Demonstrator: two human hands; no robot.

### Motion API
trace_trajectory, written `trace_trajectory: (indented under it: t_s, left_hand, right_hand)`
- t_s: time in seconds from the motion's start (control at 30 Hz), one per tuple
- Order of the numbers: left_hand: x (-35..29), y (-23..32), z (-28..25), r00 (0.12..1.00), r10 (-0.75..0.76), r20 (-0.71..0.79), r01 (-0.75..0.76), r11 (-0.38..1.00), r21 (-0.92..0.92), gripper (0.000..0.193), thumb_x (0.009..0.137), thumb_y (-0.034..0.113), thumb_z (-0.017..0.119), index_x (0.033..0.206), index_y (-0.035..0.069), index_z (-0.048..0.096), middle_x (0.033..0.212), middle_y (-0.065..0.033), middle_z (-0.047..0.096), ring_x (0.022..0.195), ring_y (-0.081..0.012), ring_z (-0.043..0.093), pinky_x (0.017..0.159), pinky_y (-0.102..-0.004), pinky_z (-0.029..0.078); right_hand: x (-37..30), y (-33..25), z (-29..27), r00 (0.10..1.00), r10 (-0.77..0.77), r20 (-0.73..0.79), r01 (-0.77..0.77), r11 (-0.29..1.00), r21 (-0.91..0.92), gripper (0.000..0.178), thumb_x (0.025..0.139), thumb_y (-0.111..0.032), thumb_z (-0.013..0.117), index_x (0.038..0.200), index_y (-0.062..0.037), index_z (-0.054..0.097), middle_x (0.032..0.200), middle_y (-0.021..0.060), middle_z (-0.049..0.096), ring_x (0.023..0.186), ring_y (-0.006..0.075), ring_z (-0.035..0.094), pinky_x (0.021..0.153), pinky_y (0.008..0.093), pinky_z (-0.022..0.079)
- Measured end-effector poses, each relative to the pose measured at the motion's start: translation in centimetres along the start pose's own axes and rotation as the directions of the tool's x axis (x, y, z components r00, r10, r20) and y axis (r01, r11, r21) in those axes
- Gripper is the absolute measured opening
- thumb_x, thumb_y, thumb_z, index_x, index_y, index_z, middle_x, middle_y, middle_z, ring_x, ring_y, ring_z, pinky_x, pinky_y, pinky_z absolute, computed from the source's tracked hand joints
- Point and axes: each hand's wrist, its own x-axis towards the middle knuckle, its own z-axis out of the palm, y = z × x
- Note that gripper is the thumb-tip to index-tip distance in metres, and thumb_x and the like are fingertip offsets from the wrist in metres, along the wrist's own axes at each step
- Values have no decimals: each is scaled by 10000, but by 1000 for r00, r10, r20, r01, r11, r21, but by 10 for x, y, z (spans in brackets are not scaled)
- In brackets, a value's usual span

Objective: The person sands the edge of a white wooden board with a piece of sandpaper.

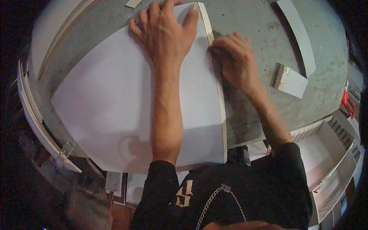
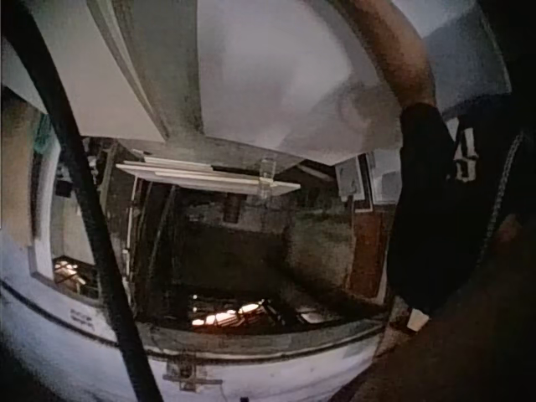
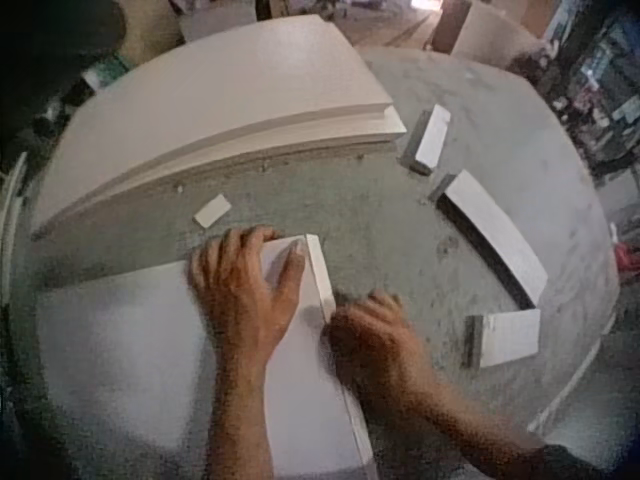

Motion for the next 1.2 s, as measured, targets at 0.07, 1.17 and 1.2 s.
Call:
trace_trajectory:
  t_s: [0.07,1.17,1.2]
  left_hand:
    - [1,-2,0,1000,9,-18,-8,1000,21,389,922,438,657,1076,82,685,1104,-137,651,1136,-350,551,1097,-548,294]
    - [0,-3,-3,1000,-11,-25,12,999,43,382,914,444,670,1087,103,682,1111,-121,651,1149,-332,549,1109,-548,289]
    - [0,-4,-3,1000,-2,-32,3,1000,30,383,914,442,670,1090,102,680,1110,-122,650,1149,-332,549,1110,-549,288]
  right_hand:
    - [7,2,2,1000,-16,-18,15,999,-43,257,757,78,673,955,-87,681,878,37,661,861,283,603,774,370,424]
    - [-40,-19,-7,987,26,158,-19,999,-41,172,787,70,619,854,-81,575,785,61,513,812,263,528,768,368,350]
    - [-38,-15,-6,990,8,142,-2,999,-39,180,782,78,618,857,-80,574,787,60,514,813,262,528,770,367,350]
